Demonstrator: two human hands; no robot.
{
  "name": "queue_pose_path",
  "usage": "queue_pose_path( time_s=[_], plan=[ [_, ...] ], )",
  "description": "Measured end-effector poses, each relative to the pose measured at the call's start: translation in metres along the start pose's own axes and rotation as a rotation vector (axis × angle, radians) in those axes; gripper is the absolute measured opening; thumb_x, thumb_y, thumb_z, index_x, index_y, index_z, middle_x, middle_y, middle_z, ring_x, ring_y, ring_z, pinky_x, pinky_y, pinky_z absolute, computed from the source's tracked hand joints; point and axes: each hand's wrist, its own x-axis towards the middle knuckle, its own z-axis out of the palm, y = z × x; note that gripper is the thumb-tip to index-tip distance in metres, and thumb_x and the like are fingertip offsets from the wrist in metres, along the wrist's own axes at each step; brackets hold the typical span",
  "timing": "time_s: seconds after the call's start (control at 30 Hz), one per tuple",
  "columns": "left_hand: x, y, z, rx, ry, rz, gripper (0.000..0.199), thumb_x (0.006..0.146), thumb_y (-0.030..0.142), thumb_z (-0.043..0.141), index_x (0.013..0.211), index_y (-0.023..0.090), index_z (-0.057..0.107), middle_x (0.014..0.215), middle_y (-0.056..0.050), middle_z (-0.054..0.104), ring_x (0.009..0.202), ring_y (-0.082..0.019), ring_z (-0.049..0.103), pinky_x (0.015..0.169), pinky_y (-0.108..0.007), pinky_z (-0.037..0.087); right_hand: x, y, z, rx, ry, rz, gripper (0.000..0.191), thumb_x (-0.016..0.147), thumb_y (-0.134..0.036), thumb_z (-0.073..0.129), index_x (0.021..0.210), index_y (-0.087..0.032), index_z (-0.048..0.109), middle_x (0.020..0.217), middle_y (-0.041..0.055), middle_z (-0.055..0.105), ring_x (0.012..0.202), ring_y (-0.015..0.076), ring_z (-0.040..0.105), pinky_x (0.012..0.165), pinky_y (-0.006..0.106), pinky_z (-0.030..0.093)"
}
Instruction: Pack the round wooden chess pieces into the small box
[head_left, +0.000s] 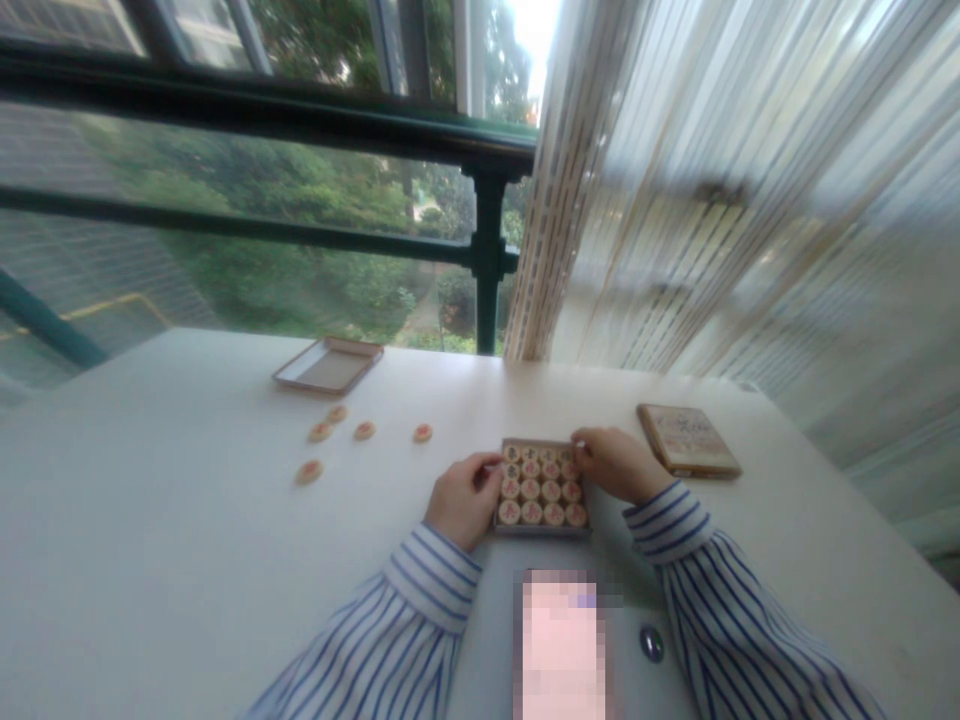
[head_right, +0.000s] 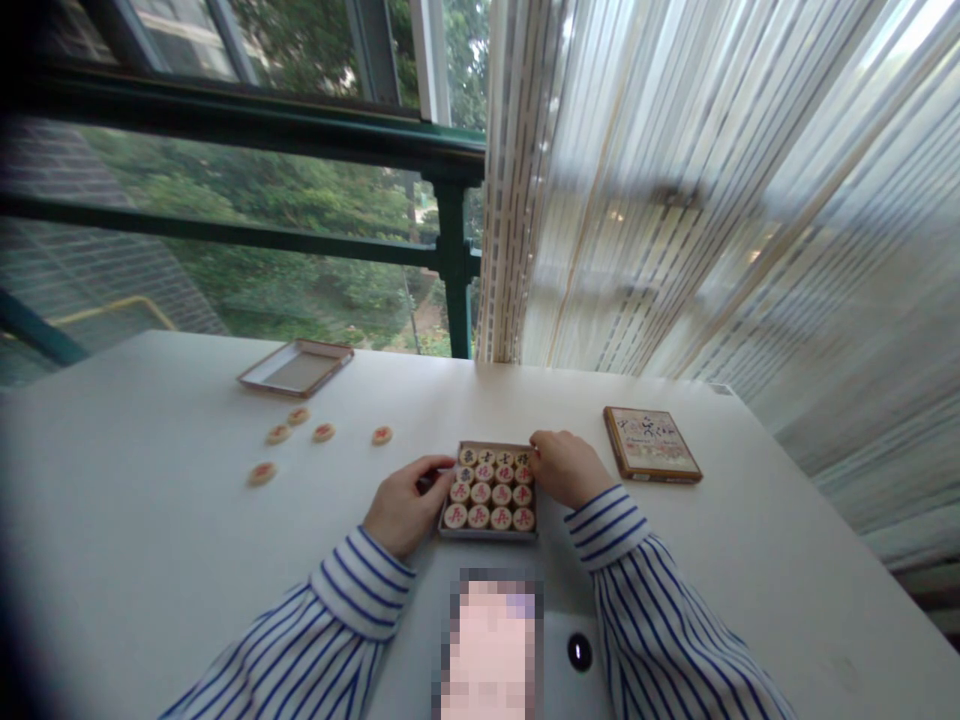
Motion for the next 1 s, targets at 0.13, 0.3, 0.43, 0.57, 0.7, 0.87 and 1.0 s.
queue_pose_path(
  time_s=[0.13, 0.3, 0.43, 0.57, 0.7, 0.87, 1.0],
  plan=[
    [-0.0004, -0.0008, 0.0004, 0.003, 0.011, 0.002, 0.030, 0.076, 0.037, 0.047, 0.097, 0.020, 0.063, 0.083, -0.004, 0.068, 0.075, -0.016, 0.061, 0.066, -0.027, 0.047, 0.0002, -0.0007, -0.0007, -0.001, 0.007, -0.007, 0.030, 0.082, -0.024, 0.033, 0.088, -0.018, 0.061, 0.085, 0.0085, 0.066, 0.080, 0.0181, 0.059, 0.065, 0.026, 0.035],
    [0.0009, -0.0009, -0.0005, 0.014, 0.010, 0.007, 0.030, 0.076, 0.036, 0.048, 0.096, 0.021, 0.063, 0.083, -0.004, 0.068, 0.074, -0.016, 0.061, 0.066, -0.027, 0.047, 0.0010, -0.0009, -0.0006, 0.000, -0.004, -0.004, 0.030, 0.082, -0.024, 0.033, 0.087, -0.017, 0.062, 0.086, 0.0093, 0.066, 0.080, 0.0180, 0.058, 0.067, 0.026, 0.036],
    [0.0012, -0.0006, -0.0002, 0.018, 0.014, 0.005, 0.030, 0.075, 0.036, 0.049, 0.096, 0.021, 0.063, 0.083, -0.004, 0.068, 0.074, -0.016, 0.061, 0.066, -0.027, 0.047, 0.0009, -0.0012, -0.0013, 0.003, -0.003, 0.000, 0.030, 0.081, -0.024, 0.034, 0.087, -0.017, 0.062, 0.085, 0.0094, 0.066, 0.080, 0.0188, 0.059, 0.066, 0.026, 0.036],
    [0.0000, 0.0002, -0.0003, 0.011, 0.017, 0.002, 0.030, 0.075, 0.037, 0.049, 0.095, 0.021, 0.064, 0.082, -0.004, 0.068, 0.073, -0.016, 0.061, 0.065, -0.027, 0.047, 0.0005, 0.0005, -0.0013, 0.030, 0.000, 0.007, 0.030, 0.081, -0.024, 0.035, 0.092, -0.017, 0.062, 0.088, 0.0092, 0.066, 0.084, 0.0189, 0.059, 0.070, 0.026, 0.037],
    [-0.0009, 0.0018, -0.0017, -0.013, 0.040, -0.002, 0.030, 0.075, 0.036, 0.049, 0.094, 0.020, 0.064, 0.081, -0.004, 0.068, 0.071, -0.015, 0.061, 0.063, -0.026, 0.047, 0.0001, 0.0028, -0.0010, 0.074, 0.048, 0.034, 0.034, 0.081, -0.028, 0.038, 0.108, -0.019, 0.056, 0.097, 0.0088, 0.064, 0.090, 0.0188, 0.057, 0.076, 0.028, 0.037],
    [-0.0007, 0.0039, -0.0031, -0.036, 0.092, 0.003, 0.029, 0.074, 0.035, 0.049, 0.093, 0.019, 0.064, 0.081, -0.003, 0.068, 0.067, -0.014, 0.061, 0.060, -0.025, 0.047, -0.0020, 0.0018, -0.0037, 0.100, 0.102, 0.052, 0.034, 0.082, -0.031, 0.038, 0.111, -0.022, 0.054, 0.094, 0.0070, 0.065, 0.090, 0.0184, 0.057, 0.078, 0.028, 0.037],
    [-0.0013, 0.0050, -0.0032, -0.036, 0.131, 0.029, 0.028, 0.074, 0.035, 0.049, 0.091, 0.018, 0.064, 0.080, -0.003, 0.068, 0.065, -0.014, 0.061, 0.058, -0.024, 0.048, -0.0044, 0.0000, -0.0070, 0.089, 0.140, 0.088, 0.034, 0.083, -0.034, 0.037, 0.109, -0.022, 0.054, 0.092, 0.0071, 0.066, 0.089, 0.0193, 0.058, 0.076, 0.029, 0.037]
  ],
)
